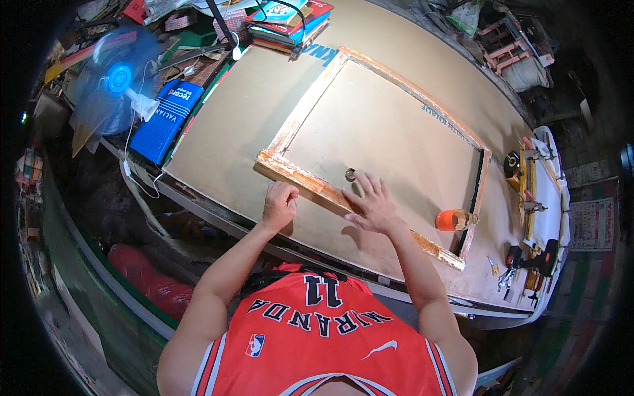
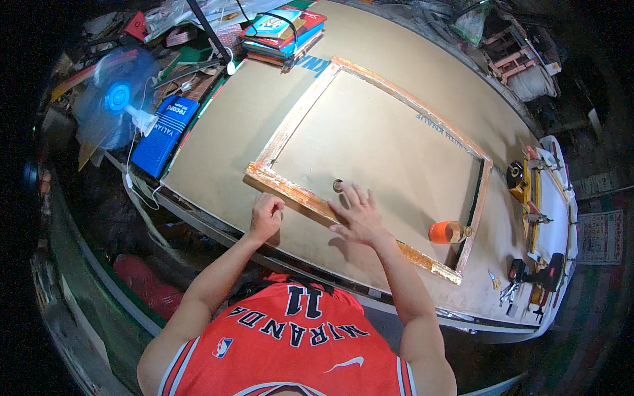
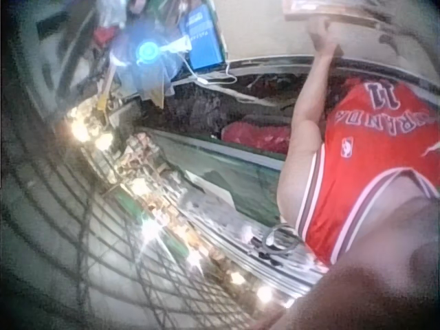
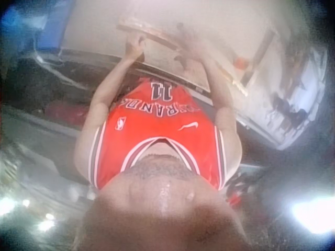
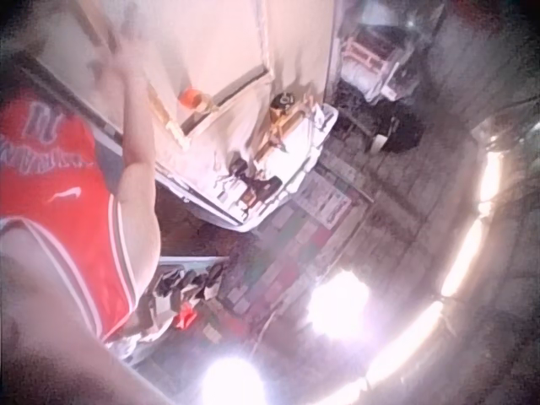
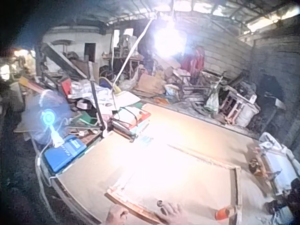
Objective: The person applies a liquid finish to a rectangular wooden frame on a workbench, using a small bottle to pour and hands to spread the liquid along the frame edges. The person repeatedly pours and rubs the finish into the wood, rotating the frame to cover different sides.
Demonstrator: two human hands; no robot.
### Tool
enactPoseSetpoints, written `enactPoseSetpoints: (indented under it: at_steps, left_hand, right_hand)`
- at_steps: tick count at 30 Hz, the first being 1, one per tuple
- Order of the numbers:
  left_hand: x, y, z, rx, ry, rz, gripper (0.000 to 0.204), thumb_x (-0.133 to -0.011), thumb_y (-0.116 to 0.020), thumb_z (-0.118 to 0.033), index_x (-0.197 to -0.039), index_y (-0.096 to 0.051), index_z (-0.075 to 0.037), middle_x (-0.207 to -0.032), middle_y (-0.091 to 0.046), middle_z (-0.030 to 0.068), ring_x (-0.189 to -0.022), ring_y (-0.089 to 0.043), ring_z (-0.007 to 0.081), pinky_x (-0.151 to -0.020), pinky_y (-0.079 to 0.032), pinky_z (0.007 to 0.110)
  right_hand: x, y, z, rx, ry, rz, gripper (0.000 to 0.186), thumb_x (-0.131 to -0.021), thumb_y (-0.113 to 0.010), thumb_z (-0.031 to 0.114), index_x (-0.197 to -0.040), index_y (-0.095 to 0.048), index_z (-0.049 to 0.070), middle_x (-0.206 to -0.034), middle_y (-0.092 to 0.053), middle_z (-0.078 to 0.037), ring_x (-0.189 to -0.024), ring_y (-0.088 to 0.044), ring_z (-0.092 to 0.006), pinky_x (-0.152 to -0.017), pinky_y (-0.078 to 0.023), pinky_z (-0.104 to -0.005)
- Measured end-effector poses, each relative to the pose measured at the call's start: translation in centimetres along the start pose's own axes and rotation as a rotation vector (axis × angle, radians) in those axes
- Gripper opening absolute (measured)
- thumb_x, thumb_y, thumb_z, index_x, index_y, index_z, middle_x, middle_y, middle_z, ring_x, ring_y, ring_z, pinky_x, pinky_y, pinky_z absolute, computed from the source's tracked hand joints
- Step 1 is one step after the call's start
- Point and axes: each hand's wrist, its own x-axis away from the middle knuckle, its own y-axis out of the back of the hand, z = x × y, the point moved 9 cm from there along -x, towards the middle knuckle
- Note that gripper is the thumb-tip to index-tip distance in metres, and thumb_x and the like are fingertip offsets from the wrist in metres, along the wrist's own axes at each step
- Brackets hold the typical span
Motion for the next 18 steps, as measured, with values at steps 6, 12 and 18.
enactPoseSetpoints:
  at_steps: [6,12,18]
  left_hand:
    - [0.9,0.6,0.2,-0.021,0.09,-0.042,0.023,-0.07,-0.058,0.009,-0.085,-0.059,-0.008,-0.077,-0.06,0.0081,-0.08,-0.059,0.0316,-0.076,-0.045,0.046]
    - [3.4,0.7,0.3,-0.08,0.127,-0.003,0.02,-0.072,-0.057,0.008,-0.086,-0.058,-0.006,-0.078,-0.059,0.0097,-0.081,-0.059,0.0333,-0.076,-0.046,0.046]
    - [3.6,0.9,-0.3,-0.096,0.187,-0.033,0.017,-0.077,-0.057,0.009,-0.087,-0.059,-0.005,-0.083,-0.062,0.0103,-0.084,-0.06,0.0331,-0.077,-0.048,0.044]
  right_hand:
    - [-0.1,0.1,1.6,-0.03,0.079,0.016,0.078,-0.092,-0.056,0.07,-0.157,-0.042,0.032,-0.168,-0.022,-0.016,-0.155,-0.018,-0.0427,-0.121,-0.016,-0.0692]
    - [-0.6,0.4,2.1,-0.044,0.108,0.001,0.075,-0.092,-0.057,0.069,-0.155,-0.046,0.03,-0.17,-0.02,-0.015,-0.156,-0.016,-0.0423,-0.121,-0.018,-0.0683]
    - [-1.3,0.4,1.5,-0.03,0.107,-0.067,0.076,-0.093,-0.055,0.069,-0.156,-0.043,0.031,-0.169,-0.022,-0.014,-0.155,-0.018,-0.0421,-0.119,-0.021,-0.0694]
